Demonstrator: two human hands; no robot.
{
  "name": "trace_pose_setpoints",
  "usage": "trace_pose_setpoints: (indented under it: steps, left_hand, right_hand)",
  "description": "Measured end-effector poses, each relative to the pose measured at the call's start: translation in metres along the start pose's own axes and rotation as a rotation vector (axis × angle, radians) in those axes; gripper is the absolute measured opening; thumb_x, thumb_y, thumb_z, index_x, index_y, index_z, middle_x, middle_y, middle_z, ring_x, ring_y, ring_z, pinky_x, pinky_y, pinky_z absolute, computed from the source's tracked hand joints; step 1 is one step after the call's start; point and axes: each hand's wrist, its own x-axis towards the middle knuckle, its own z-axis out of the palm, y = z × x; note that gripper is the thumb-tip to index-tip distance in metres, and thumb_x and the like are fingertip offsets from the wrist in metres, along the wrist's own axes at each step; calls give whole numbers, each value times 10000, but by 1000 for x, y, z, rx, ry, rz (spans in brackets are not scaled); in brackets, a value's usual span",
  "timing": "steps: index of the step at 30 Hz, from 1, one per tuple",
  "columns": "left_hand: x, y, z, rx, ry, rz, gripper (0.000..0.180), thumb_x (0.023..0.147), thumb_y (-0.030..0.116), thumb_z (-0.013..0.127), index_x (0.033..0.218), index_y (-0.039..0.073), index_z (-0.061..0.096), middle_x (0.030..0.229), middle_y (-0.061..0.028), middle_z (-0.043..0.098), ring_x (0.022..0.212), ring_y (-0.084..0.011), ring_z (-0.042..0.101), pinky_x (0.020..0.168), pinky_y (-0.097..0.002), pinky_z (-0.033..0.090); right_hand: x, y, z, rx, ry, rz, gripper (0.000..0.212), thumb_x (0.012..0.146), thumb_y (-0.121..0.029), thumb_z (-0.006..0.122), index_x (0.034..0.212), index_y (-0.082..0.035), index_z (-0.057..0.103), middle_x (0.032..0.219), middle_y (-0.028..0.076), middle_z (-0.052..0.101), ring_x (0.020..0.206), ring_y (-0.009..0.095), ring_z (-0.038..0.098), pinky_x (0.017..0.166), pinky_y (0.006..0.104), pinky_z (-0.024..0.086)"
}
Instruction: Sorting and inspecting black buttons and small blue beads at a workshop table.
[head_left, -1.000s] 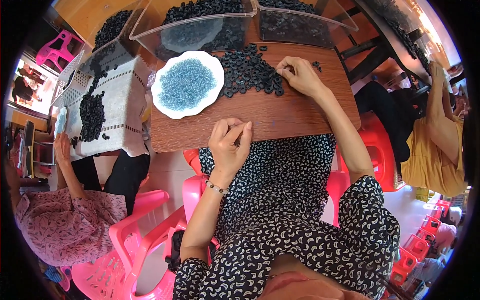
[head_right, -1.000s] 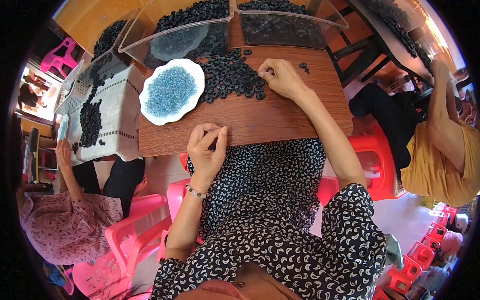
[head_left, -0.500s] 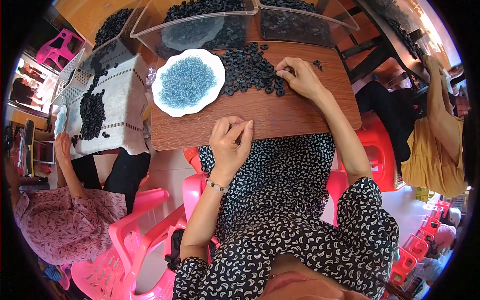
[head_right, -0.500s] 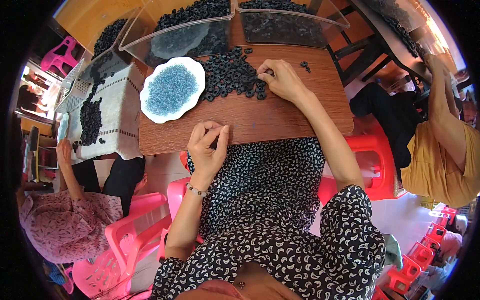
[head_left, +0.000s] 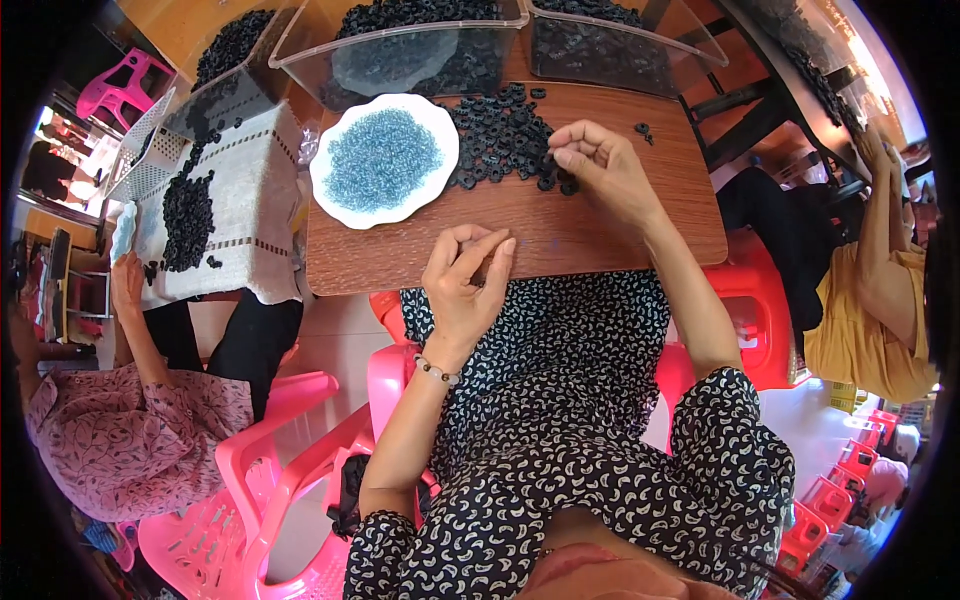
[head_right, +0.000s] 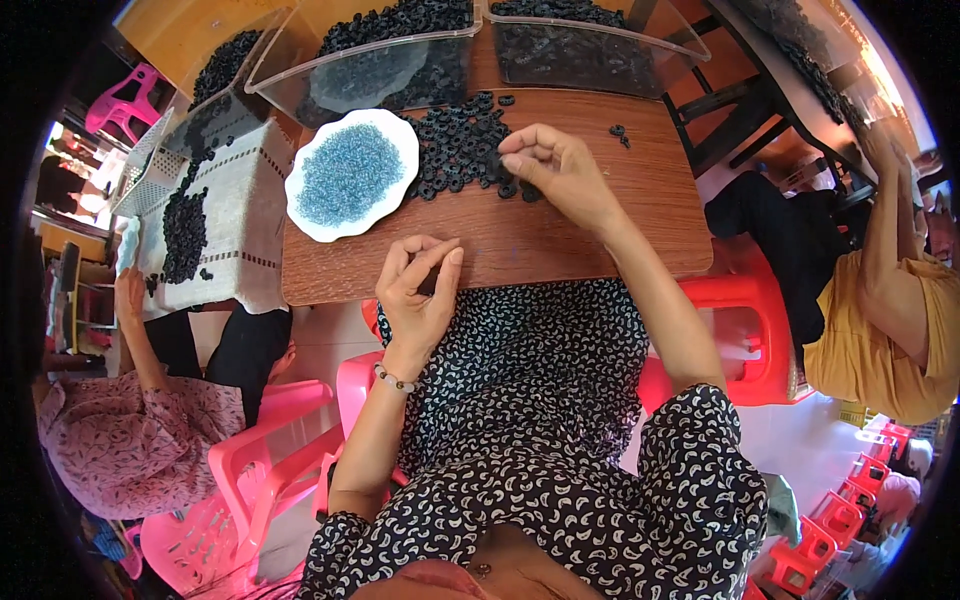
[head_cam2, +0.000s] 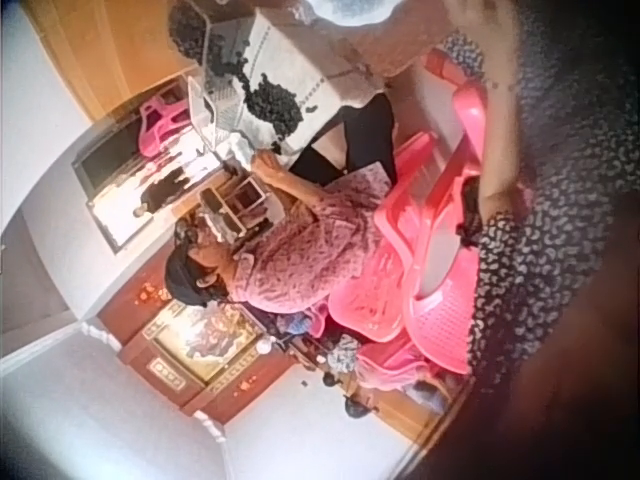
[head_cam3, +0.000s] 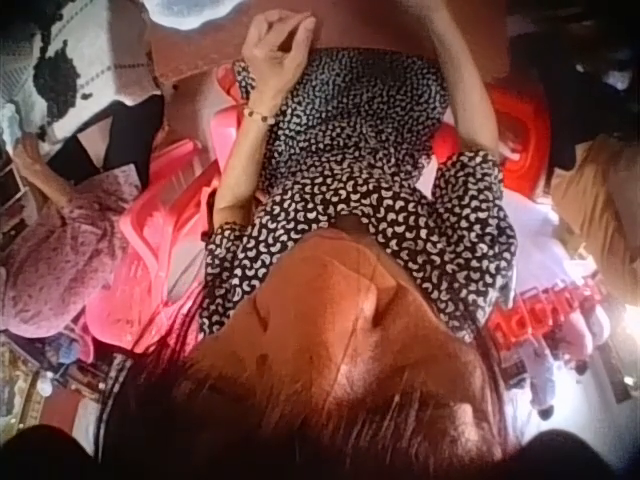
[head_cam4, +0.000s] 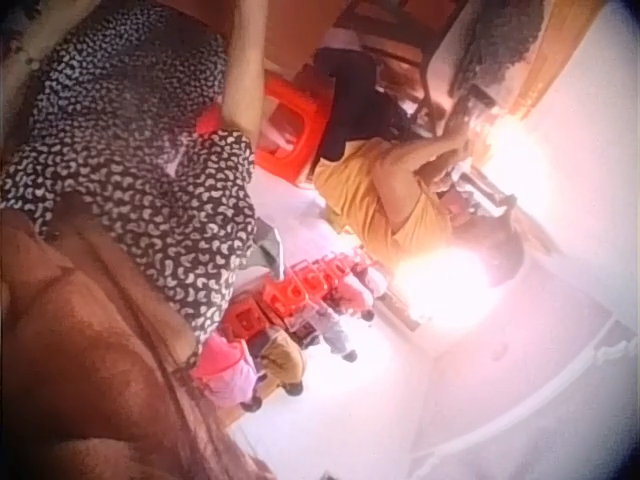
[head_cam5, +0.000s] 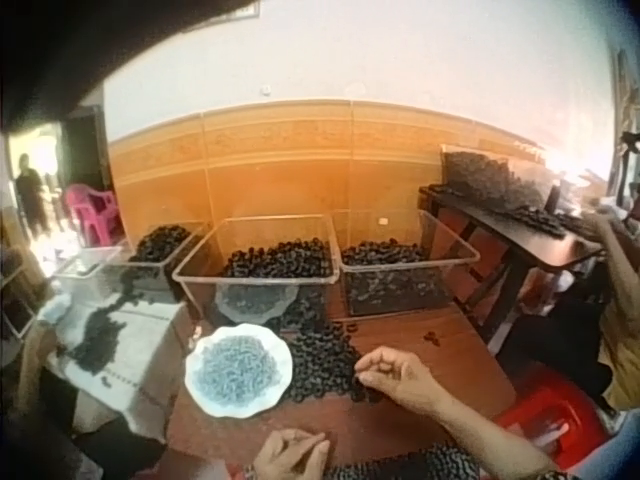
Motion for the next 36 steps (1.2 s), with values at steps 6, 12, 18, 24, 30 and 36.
trace_pose_setpoints:
  steps: [6,12,18,24,30,36]
  left_hand:
    - [4,14,-4,-163,-34,-88,434,860,104,817,1276,51,708,1083,-83,666,843,-146,666,708,-261,543]
    - [6,15,-5,-205,-16,-39,376,887,61,782,1257,36,719,1094,-78,631,881,-136,651,756,-247,540]
    - [5,1,-4,-302,32,-62,307,929,59,742,1232,13,724,1100,-66,634,909,-118,639,797,-242,531]
    - [1,3,-5,-602,136,-448,274,959,49,705,1219,-37,699,1112,-103,725,928,-137,709,804,-237,552]
    - [5,2,-8,-165,102,-133,267,909,58,760,1165,-11,728,949,-71,709,797,-104,666,723,-245,533]
    - [7,2,-12,-116,151,-85,274,888,56,778,1154,0,737,917,-64,684,738,-110,623,683,-244,513]
  right_hand:
    - [-33,-14,40,261,-155,78,271,980,-216,706,1160,-29,630,1045,-10,663,856,53,576,808,212,481]
    - [-46,-12,67,502,-192,160,253,969,-186,725,1150,-41,626,1032,-20,657,850,47,604,780,208,510]
    - [-34,-14,69,332,-216,153,244,971,-184,718,1143,-33,634,999,-12,676,853,53,627,774,207,502]
    - [14,-19,69,-255,-96,-58,180,967,-166,690,1070,-20,710,891,-23,706,693,30,547,642,217,454]
    - [72,-8,76,-698,-52,-439,125,887,-134,725,965,-46,766,866,72,730,802,194,609,758,343,466]
    - [85,-14,87,-905,-134,-417,93,839,-127,760,921,-91,782,961,89,723,974,304,575,902,419,453]
